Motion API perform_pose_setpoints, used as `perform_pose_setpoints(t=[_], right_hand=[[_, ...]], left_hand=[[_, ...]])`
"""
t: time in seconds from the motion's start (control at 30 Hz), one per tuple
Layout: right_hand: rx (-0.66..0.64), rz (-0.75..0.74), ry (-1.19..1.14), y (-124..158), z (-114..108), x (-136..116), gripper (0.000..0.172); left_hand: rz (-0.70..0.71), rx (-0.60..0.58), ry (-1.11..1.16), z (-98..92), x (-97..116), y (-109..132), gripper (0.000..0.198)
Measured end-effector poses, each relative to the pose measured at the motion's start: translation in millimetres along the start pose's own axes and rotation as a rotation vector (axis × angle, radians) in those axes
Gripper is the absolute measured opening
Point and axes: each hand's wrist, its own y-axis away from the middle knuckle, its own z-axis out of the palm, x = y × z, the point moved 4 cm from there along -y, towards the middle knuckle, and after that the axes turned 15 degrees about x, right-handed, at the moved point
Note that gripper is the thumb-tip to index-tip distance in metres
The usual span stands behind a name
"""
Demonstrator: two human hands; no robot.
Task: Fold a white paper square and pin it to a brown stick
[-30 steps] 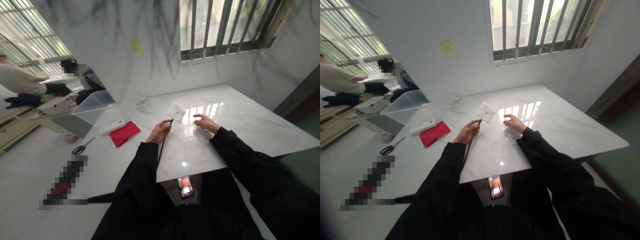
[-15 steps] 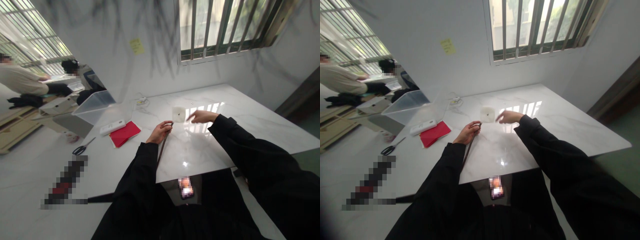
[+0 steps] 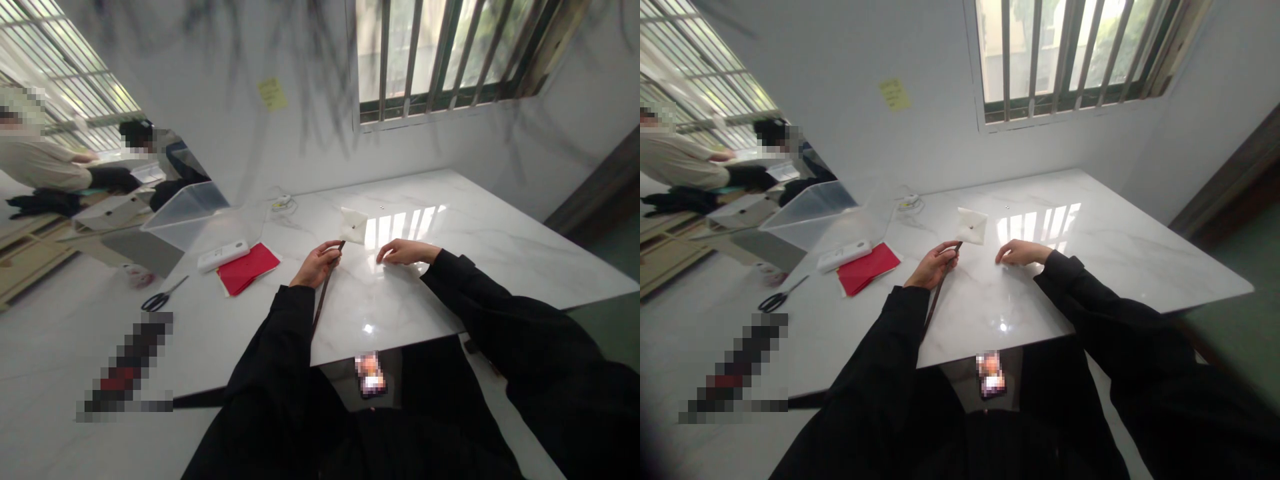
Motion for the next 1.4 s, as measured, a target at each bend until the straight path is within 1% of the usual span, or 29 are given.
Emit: perform_pose_setpoints(t=[0.1, 0.2, 0.27, 0.3, 0.33, 0.37, 0.4, 0.47, 0.5, 0.53, 0.57, 0.6, 0.63, 0.73, 0.77, 0.8, 0.9, 0.97, 1.0, 1.03, 1.07, 1.1, 1.17, 1.2, 1.23, 1.27, 1.3, 1.33, 1.4], right_hand=[[0.328, -0.016, 0.034, -8.7, -25.5, 0.2, 0.036], [0.555, -0.026, 0.021, -13.9, -38.0, -2.8, 0.058], [0.663, 0.021, -0.041, -12.1, -31.9, -6.3, 0.073], [0.673, 0.047, -0.086, -9.2, -23.0, -9.3, 0.077], [0.622, 0.06, -0.132, -5.4, -9.7, -13.8, 0.077], [0.478, 0.058, -0.173, -0.9, 8.5, -19.9, 0.072], [0.222, 0.016, -0.198, 5.5, 31.2, -28.3, 0.064], [-0.53, -0.092, -0.147, 32.6, 79.6, -43.6, 0.058], [-0.824, -0.134, -0.108, 48.1, 94.1, -47.4, 0.06], [-1.004, -0.169, -0.094, 58.9, 101.5, -49.3, 0.061], [-1.044, -0.194, -0.112, 62.2, 103.5, -50.0, 0.061], [-0.956, -0.211, -0.16, 58.1, 100.9, -49.5, 0.058], [-0.772, -0.215, -0.223, 48.5, 93.6, -47.3, 0.053], [-0.085, -0.125, -0.319, 13.6, 50.6, -25.5, 0.037], [0.107, -0.077, -0.318, 5.1, 34.1, -16.1, 0.035], [0.265, -0.03, -0.322, -1.4, 18.5, -7.5, 0.036], [0.624, 0.06, -0.385, -10.2, -16.2, 7.9, 0.057], [0.784, 0.074, -0.409, -8.6, -23.3, 7.1, 0.07], [0.799, 0.064, -0.393, -6.7, -19.9, 2.6, 0.073], [0.737, 0.043, -0.355, -5.1, -11.1, -4.4, 0.073], [0.581, 0.007, -0.304, -3.3, 3.4, -13.5, 0.068], [0.317, -0.031, -0.242, -0.2, 24.0, -23.4, 0.062], [-0.412, -0.134, -0.126, 19.6, 71.6, -40.9, 0.053], [-0.725, -0.178, -0.084, 33.5, 88.2, -45.8, 0.054], [-0.908, -0.216, -0.077, 43.2, 97.3, -48.8, 0.056], [-0.947, -0.242, -0.104, 46.0, 100.3, -50.0, 0.056], [-0.844, -0.25, -0.155, 41.4, 97.9, -49.3, 0.053], [-0.633, -0.238, -0.222, 31.4, 89.6, -45.9, 0.048], [-0.124, -0.156, -0.342, 8.3, 59.5, -29.3, 0.037]], left_hand=[[0.001, -0.006, -0.001, 0.3, 0.4, 0.2, 0.051], [0.007, -0.005, -0.003, 0.3, 0.6, -0.2, 0.051], [0.009, -0.001, -0.004, 0.1, 0.7, -0.7, 0.051], [0.006, 0.001, -0.004, 0.1, 0.6, -1.0, 0.051], [0.004, 0.004, -0.003, 0.1, 0.6, -1.2, 0.051], [0.002, 0.007, -0.001, 0.1, 0.6, -1.4, 0.051], [0.001, 0.009, 0.001, 0.0, 0.6, -1.5, 0.051], [0.003, 0.017, 0.007, -0.2, 0.8, -1.6, 0.051], [0.003, 0.021, 0.01, -0.4, 0.8, -1.6, 0.051], [0.002, 0.024, 0.011, -0.5, 0.7, -1.6, 0.051], [0.001, 0.025, 0.011, -0.5, 0.6, -1.5, 0.051], [0.002, 0.024, 0.012, -0.5, 0.6, -1.3, 0.051], [0.004, 0.022, 0.014, -0.4, 0.6, -1.1, 0.051], [0.011, 0.019, 0.02, -0.2, 0.8, -0.6, 0.051], [0.01, 0.019, 0.021, -0.3, 0.8, -0.6, 0.051], [0.009, 0.017, 0.02, -0.4, 0.8, -0.6, 0.051], [0.006, 0.002, 0.017, -0.4, 0.5, -1.3, 0.05], [0.003, -0.006, 0.015, -0.5, 0.3, -2.5, 0.05], [-0.001, -0.009, 0.015, -0.6, 0.2, -3.2, 0.05], [-0.003, -0.01, 0.016, -0.8, 0.1, -3.9, 0.05], [-0.005, -0.01, 0.018, -1.0, 0.0, -4.5, 0.049], [-0.007, -0.01, 0.021, -1.3, 0.0, -5.0, 0.049], [-0.005, -0.004, 0.028, -2.2, 0.0, -5.6, 0.049], [-0.002, 0.002, 0.031, -2.7, -0.1, -5.7, 0.048], [0.003, 0.007, 0.032, -3.1, -0.1, -5.7, 0.048], [0.007, 0.012, 0.031, -3.3, -0.2, -5.6, 0.048], [0.011, 0.014, 0.031, -3.3, -0.3, -5.3, 0.049], [0.014, 0.014, 0.03, -3.1, -0.5, -5.1, 0.049], [0.015, 0.01, 0.028, -2.3, -0.8, -4.7, 0.05]])
